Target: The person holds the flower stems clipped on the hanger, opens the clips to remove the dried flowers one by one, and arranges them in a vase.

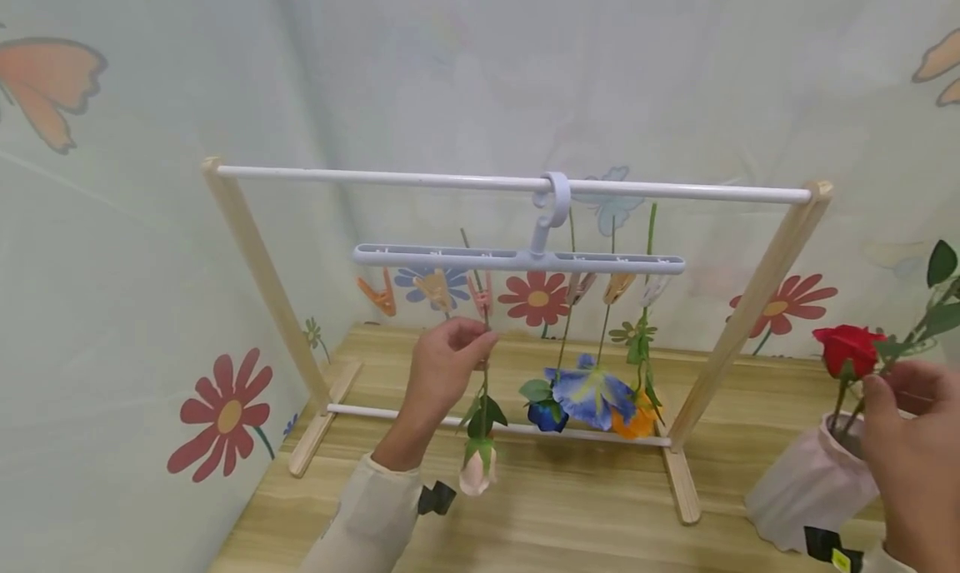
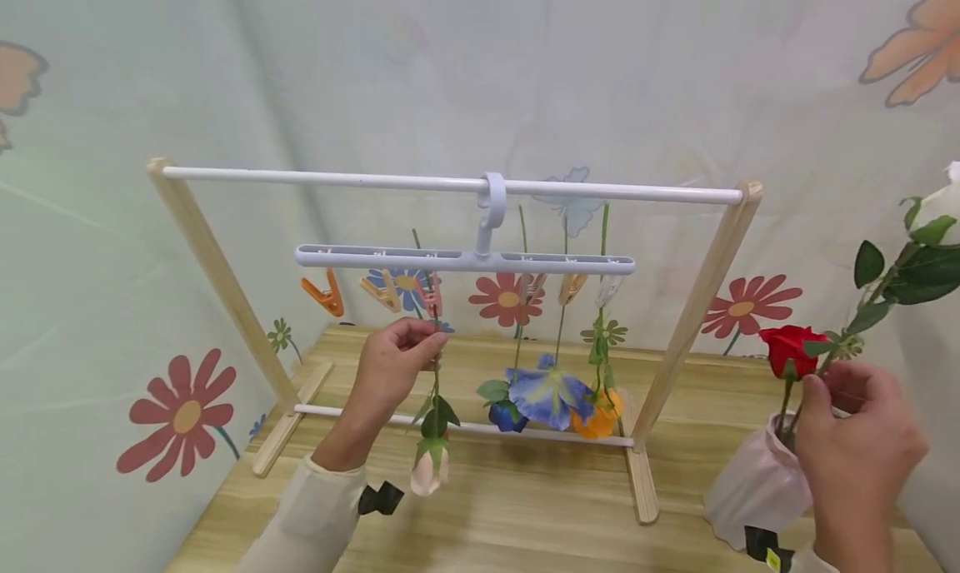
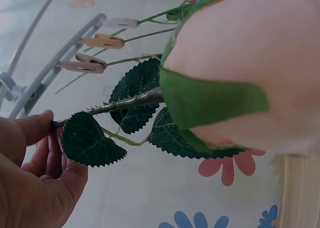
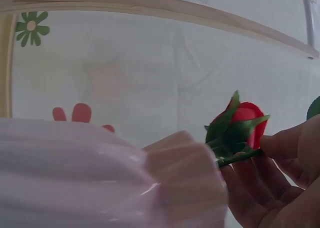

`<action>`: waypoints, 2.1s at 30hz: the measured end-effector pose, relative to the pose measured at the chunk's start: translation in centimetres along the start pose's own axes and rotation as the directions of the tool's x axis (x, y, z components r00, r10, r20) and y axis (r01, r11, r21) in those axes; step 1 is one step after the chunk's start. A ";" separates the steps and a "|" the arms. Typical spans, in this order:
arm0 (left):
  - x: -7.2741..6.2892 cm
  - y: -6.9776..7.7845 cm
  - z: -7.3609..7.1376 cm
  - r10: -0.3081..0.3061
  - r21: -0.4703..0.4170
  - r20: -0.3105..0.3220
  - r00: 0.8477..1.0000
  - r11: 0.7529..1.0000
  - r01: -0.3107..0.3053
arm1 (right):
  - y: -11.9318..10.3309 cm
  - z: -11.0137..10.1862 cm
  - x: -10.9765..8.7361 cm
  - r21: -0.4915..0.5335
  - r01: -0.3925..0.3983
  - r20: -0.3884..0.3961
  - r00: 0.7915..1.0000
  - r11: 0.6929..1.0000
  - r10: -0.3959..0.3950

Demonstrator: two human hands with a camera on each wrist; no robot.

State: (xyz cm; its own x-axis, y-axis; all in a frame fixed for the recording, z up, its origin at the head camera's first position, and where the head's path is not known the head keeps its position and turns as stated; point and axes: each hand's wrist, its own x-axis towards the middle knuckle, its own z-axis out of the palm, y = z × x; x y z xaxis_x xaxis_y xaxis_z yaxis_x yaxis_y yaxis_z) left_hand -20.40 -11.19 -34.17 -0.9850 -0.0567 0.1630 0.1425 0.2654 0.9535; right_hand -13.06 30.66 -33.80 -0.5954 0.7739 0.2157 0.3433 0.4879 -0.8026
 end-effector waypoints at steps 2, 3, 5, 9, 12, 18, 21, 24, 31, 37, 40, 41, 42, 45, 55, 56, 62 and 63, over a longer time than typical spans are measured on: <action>0.0 0.0 0.0 0.006 -0.007 0.001 1.000 1.000 -0.006 | 0.3 0.1 0.0 -0.022 -0.026 0.026 0.999 0.999 0.026; 0.0 0.0 -0.1 0.009 -0.009 0.002 1.000 1.000 -0.009 | 0.5 0.1 0.1 -0.027 -0.035 0.035 0.999 0.999 0.036; 0.0 0.0 -0.1 0.011 -0.009 0.005 1.000 1.000 -0.010 | 0.8 0.1 0.2 -0.038 -0.068 0.046 0.996 0.997 0.070; 0.0 -0.1 -0.1 0.015 -0.005 0.001 1.000 1.000 -0.015 | 1.0 0.1 0.4 -0.041 -0.096 0.046 0.994 0.994 0.098; 0.0 -0.1 -0.1 0.022 -0.012 -0.004 1.000 1.000 -0.022 | 1.0 0.2 0.3 -0.053 -0.095 0.048 0.994 0.994 0.098; -0.1 -0.2 -0.1 0.028 -0.020 -0.002 1.000 0.999 -0.028 | 1.3 0.4 0.0 -0.031 -0.077 0.009 0.997 0.997 0.077; -0.1 -0.2 0.0 0.028 -0.019 -0.002 1.000 0.999 -0.028 | 1.8 0.6 0.0 0.007 -0.027 -0.070 0.997 1.000 0.028; -0.1 -0.1 0.0 0.027 -0.017 -0.005 1.000 0.999 -0.027 | 1.8 0.6 0.0 0.028 0.065 -0.179 0.982 0.997 -0.059; 0.0 0.0 -0.1 0.024 -0.014 -0.007 1.000 1.000 -0.024 | -0.5 -0.2 -1.0 0.053 -0.072 -0.229 0.970 0.996 0.082; -0.1 0.0 -0.2 0.029 -0.019 -0.007 1.000 0.999 -0.029 | -2.3 -0.3 -2.7 0.118 0.030 -0.234 0.972 0.993 -0.002; 0.0 0.0 -0.2 0.032 -0.033 -0.004 0.999 0.999 -0.032 | -3.1 0.4 -3.6 0.205 0.204 -0.245 0.958 0.957 -0.152; 0.0 -0.1 -0.2 0.031 -0.036 -0.003 1.000 0.999 -0.031 | -3.3 0.7 -3.9 0.226 0.251 -0.245 0.950 0.941 -0.195; 0.0 -0.1 -0.2 0.029 -0.040 -0.001 1.000 0.999 -0.029 | -3.5 1.0 -4.2 0.236 0.285 -0.242 0.943 0.929 -0.228; 0.0 -0.1 0.0 0.026 -0.052 0.005 1.000 0.998 -0.026 | -4.1 2.0 -4.8 0.267 0.352 -0.233 0.927 0.897 -0.295; -0.2 0.3 0.2 0.039 -0.045 0.012 0.999 0.998 -0.039 | -6.4 5.1 -7.1 0.347 0.465 -0.073 0.879 0.815 -0.470; -0.2 0.3 0.2 0.041 -0.045 0.012 0.999 0.998 -0.041 | -6.7 5.4 -7.4 0.354 0.477 -0.057 0.870 0.805 -0.490; -0.2 0.3 0.3 0.042 -0.047 0.012 0.999 0.998 -0.042 | -8.9 7.0 -9.3 0.411 0.519 -0.004 0.823 0.749 -0.568; -0.2 0.3 0.4 0.040 -0.047 0.011 0.999 0.998 -0.040 | -9.3 7.4 -9.6 0.425 0.526 0.003 0.813 0.737 -0.582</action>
State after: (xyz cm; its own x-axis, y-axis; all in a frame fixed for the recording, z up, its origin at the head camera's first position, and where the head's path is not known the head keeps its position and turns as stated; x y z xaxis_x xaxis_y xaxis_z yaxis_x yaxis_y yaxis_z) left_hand -20.18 -10.76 -34.03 -0.9794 -0.0352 0.1986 0.1861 0.2219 0.9572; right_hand -15.90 15.77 -32.52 -0.6860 0.3447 0.6408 -0.3685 0.5947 -0.7145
